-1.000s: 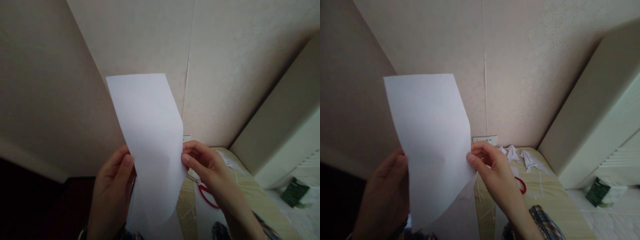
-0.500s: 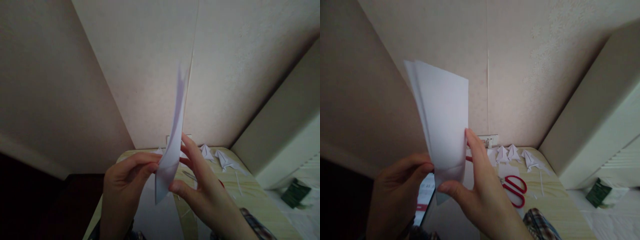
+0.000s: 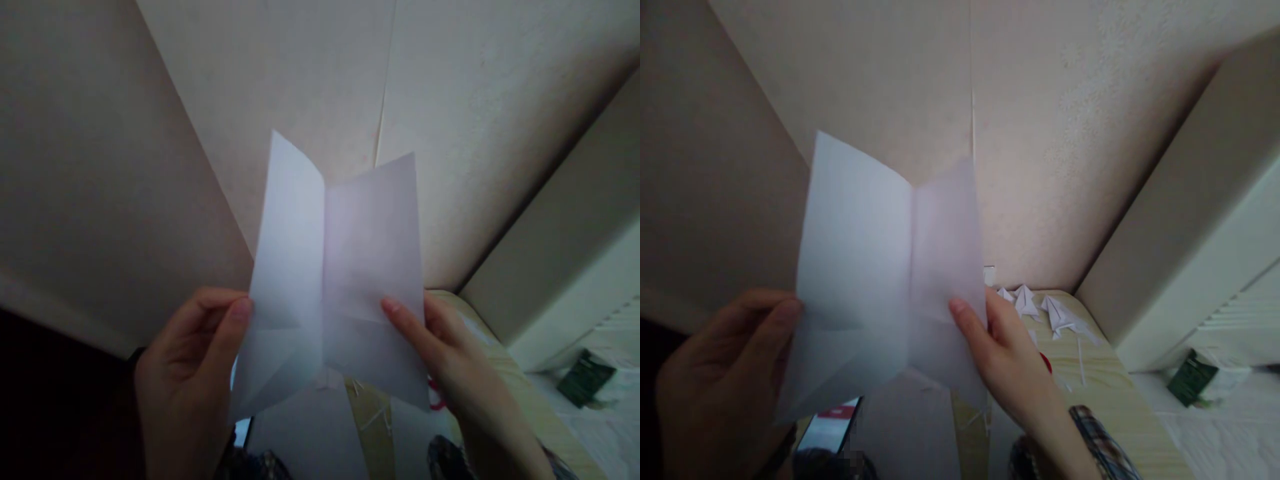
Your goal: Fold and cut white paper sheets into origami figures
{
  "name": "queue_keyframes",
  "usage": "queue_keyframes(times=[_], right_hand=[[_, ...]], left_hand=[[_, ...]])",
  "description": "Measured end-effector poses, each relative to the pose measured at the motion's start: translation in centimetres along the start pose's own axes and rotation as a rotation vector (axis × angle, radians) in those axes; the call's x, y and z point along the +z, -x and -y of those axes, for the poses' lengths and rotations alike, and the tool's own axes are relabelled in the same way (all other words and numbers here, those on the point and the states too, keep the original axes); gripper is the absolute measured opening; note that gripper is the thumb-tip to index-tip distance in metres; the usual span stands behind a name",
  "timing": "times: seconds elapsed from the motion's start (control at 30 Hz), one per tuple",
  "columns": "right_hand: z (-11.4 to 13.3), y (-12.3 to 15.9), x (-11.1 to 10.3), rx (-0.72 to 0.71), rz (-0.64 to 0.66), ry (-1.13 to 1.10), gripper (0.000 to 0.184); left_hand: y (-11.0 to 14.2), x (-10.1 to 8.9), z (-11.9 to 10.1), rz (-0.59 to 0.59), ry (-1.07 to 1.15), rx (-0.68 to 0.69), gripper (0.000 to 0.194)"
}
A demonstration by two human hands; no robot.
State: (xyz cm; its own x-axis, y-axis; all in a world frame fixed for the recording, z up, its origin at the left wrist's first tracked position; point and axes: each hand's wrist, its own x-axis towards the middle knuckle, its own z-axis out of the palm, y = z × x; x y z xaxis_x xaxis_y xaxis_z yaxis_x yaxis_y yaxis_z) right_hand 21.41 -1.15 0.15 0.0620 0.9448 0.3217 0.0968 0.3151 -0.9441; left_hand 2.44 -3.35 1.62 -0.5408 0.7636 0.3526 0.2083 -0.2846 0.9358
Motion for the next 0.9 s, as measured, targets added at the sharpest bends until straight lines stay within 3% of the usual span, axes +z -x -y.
queue_keyframes(times=[0.23,0.33,0.47,0.53,0.73,0.9], right_hand=[[0.4,0.6,-1.4,0.307,-0.061,-0.264,0.021],[0.5,0.8,-1.8,0.381,-0.061,-0.357,0.020],[0.1,0.7,-2.3,0.378,-0.011,-0.455,0.018],[-0.2,0.5,-2.6,0.347,0.014,-0.464,0.020],[-0.2,-0.1,-3.4,0.360,0.021,-0.319,0.022],[-0.2,-0.7,-3.4,0.255,0.019,-0.294,0.012]], left_hand=[[-1.7,-0.7,-0.1,-0.111,0.023,-0.066,0.015],[-2.1,-0.6,-0.3,0.016,0.030,-0.112,0.006],[-2.1,-0.4,0.1,0.272,0.198,-0.240,0.023],[-2.0,-0.3,0.5,0.332,0.264,-0.283,0.024],[-1.8,-0.4,1.5,0.166,0.237,-0.140,0.022],[-1.5,-0.2,1.7,0.108,0.159,-0.056,0.020]])
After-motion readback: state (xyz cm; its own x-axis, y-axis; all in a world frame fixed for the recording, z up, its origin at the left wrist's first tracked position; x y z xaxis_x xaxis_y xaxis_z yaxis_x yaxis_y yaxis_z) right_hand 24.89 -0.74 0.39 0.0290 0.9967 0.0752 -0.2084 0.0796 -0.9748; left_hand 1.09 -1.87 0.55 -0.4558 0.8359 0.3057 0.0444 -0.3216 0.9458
